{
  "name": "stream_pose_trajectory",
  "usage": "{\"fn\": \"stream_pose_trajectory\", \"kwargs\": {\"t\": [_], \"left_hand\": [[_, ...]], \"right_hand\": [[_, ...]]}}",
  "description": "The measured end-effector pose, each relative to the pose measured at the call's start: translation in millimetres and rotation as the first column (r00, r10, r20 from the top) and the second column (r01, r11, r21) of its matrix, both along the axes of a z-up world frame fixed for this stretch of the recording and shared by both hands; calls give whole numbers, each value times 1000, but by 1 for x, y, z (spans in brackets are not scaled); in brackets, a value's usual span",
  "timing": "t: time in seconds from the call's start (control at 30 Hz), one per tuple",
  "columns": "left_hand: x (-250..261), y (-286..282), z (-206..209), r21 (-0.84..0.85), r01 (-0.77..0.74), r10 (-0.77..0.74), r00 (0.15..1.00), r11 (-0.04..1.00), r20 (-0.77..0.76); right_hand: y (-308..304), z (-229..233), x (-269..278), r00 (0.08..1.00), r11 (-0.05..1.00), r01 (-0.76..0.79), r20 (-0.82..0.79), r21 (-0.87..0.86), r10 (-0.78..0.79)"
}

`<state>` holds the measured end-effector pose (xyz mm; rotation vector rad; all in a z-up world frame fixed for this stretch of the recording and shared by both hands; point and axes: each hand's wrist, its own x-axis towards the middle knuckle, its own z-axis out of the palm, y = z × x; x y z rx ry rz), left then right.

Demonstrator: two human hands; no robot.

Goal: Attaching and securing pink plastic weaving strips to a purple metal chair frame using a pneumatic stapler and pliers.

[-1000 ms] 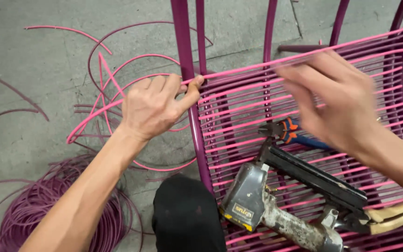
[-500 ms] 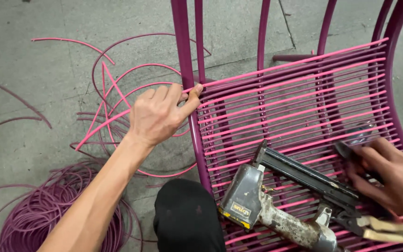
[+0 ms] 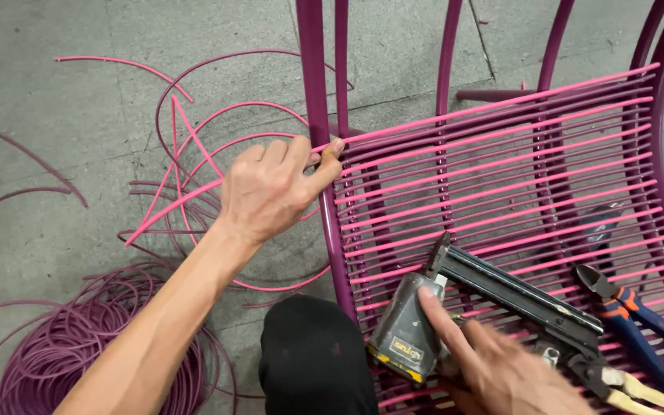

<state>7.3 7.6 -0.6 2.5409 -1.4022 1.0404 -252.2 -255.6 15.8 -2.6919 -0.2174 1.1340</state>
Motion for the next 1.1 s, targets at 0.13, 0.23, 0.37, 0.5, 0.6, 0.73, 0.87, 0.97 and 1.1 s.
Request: {"fn": "stream_pose_trajectory", "kwargs": {"t": [0.13,0.23,0.37,0.5,0.6,0.73,0.87,0.97,1.1], "left_hand": [[-1,-1,-2,-7,-7,7,1000,1000,-19],[-3,1,-2,5,-24,24,1000,1000,-12],[2,-1,4,51,-7,8,1000,999,-21],[5,0,8,87,11,-7,999,996,-45],[2,0,9,51,33,-30,997,998,-69],[3,1,6,93,18,-14,999,996,-43],[2,1,8,82,8,-3,998,997,-65],[2,3,9,72,7,-2,997,997,-78],[2,2,6,47,24,-18,993,999,-113]], "right_hand": [[-6,-1,-4,967,977,213,-146,11,-209],[-19,18,6,925,880,306,106,362,-365],[2,79,63,872,962,188,416,198,-256],[40,92,101,475,226,619,-130,752,-870],[59,106,135,475,220,576,-103,788,-874],[81,101,144,379,96,614,-186,784,-907],[97,93,144,256,-34,639,-254,768,-933],[106,93,144,229,-42,632,-238,773,-944],[109,94,139,205,-58,614,-230,787,-951]]}}
